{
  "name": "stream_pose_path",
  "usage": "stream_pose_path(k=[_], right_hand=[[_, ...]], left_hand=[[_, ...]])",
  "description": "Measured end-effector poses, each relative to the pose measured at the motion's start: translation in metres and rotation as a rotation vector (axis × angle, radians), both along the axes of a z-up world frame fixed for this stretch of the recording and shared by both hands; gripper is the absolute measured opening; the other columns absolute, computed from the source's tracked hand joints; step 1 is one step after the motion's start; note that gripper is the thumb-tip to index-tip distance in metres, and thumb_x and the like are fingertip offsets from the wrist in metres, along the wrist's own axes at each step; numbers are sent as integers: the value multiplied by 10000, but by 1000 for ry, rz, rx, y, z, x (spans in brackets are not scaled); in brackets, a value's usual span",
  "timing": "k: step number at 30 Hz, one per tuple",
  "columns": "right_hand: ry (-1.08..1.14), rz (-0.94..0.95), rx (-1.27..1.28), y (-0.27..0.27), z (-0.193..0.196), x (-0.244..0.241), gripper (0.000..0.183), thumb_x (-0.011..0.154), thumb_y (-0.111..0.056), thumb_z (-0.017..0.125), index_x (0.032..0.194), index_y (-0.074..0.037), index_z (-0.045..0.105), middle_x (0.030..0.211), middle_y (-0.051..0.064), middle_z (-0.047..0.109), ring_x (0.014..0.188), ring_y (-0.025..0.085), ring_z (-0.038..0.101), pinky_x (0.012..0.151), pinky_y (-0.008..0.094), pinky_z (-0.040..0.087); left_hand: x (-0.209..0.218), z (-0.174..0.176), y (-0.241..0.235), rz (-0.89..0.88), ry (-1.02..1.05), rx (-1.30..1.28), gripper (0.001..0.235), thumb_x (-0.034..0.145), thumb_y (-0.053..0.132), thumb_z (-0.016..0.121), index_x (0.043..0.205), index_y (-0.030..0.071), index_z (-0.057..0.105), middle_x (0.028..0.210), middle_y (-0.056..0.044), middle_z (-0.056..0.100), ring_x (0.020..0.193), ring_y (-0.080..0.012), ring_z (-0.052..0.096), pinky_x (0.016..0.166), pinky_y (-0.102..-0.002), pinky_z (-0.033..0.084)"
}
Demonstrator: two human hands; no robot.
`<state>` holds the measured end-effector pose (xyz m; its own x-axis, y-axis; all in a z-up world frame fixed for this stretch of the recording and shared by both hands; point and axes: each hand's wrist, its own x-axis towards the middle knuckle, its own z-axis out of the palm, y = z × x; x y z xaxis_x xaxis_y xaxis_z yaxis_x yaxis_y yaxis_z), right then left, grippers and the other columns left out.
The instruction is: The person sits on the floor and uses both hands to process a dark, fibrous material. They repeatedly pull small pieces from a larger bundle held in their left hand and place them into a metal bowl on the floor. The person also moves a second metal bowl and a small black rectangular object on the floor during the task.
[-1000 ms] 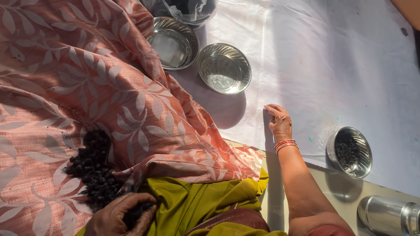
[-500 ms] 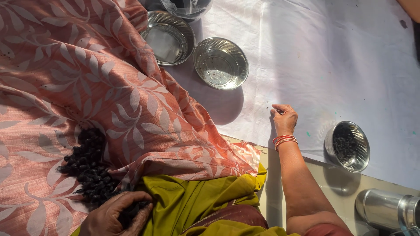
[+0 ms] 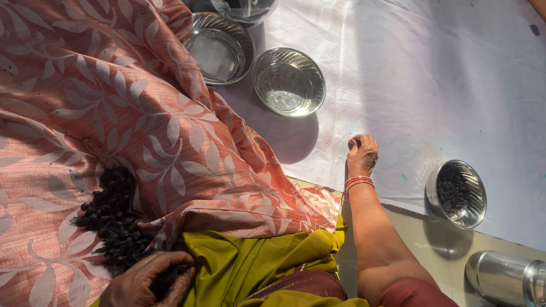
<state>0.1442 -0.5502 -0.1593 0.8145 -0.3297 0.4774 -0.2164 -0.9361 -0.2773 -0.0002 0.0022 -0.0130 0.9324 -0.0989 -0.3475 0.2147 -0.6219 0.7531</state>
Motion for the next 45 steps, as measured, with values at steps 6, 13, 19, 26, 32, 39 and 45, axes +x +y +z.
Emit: stream_pose_path(k=[6, 13, 19, 26, 32, 39, 45], right_hand=[[54, -103, 3, -33, -27, 17, 67, 852, -6, 763, 832, -56, 722, 923, 91, 718, 876, 294, 677, 789, 418, 523], [-11, -53, 467, 44, 50, 79, 54, 882, -88, 791, 867, -47, 760, 804, 40, 766, 699, 125, 700, 660, 282, 543], [93, 228, 610, 106, 67, 114, 80, 853, -13, 762, 915, -54, 732, 850, 20, 784, 769, 80, 726, 714, 223, 575], [37, -53, 790, 13, 42, 51, 49, 920, -82, 752, 928, -33, 754, 842, 32, 766, 706, 97, 711, 584, 246, 564], [83, -235, 716, -31, 10, 2, 43, 901, -111, 771, 919, -78, 792, 812, 13, 753, 689, 77, 684, 579, 245, 547], [116, -295, 327, 0, 10, 0, 100, 781, -129, 877, 857, -128, 812, 861, 38, 717, 718, 177, 674, 684, 329, 532], [103, -141, -41, -11, -12, 7, 71, 830, -84, 808, 828, -76, 737, 941, 83, 713, 854, 309, 690, 762, 413, 533]], left_hand=[[-21, -41, 14, -62, -4, -39, 298, 750, 313, 914, 1034, 259, 841, 985, 71, 788, 923, -78, 758, 824, -246, 631], [6, 1, 0, -34, -31, -101, 357, 681, 259, 909, 1014, 202, 794, 975, 4, 816, 850, -127, 766, 741, -284, 640], [3, 3, 6, -47, 17, -82, 311, 688, 281, 918, 972, 224, 805, 921, 8, 823, 835, -123, 767, 739, -280, 647], [-12, -22, 14, 22, -212, -89, 307, 706, 302, 928, 993, 249, 832, 920, 4, 819, 919, -131, 769, 824, -294, 609], [5, 14, 2, 17, 23, -131, 311, 697, 259, 896, 993, 223, 804, 888, 13, 832, 841, -100, 767, 750, -270, 643], [3, 6, 6, -23, 130, -55, 336, 701, 278, 913, 1020, 244, 813, 955, 41, 832, 848, -100, 765, 778, -264, 633], [4, 4, -3, -5, 66, -31, 341, 673, 301, 936, 987, 244, 817, 941, 36, 820, 847, -107, 760, 761, -268, 635]])
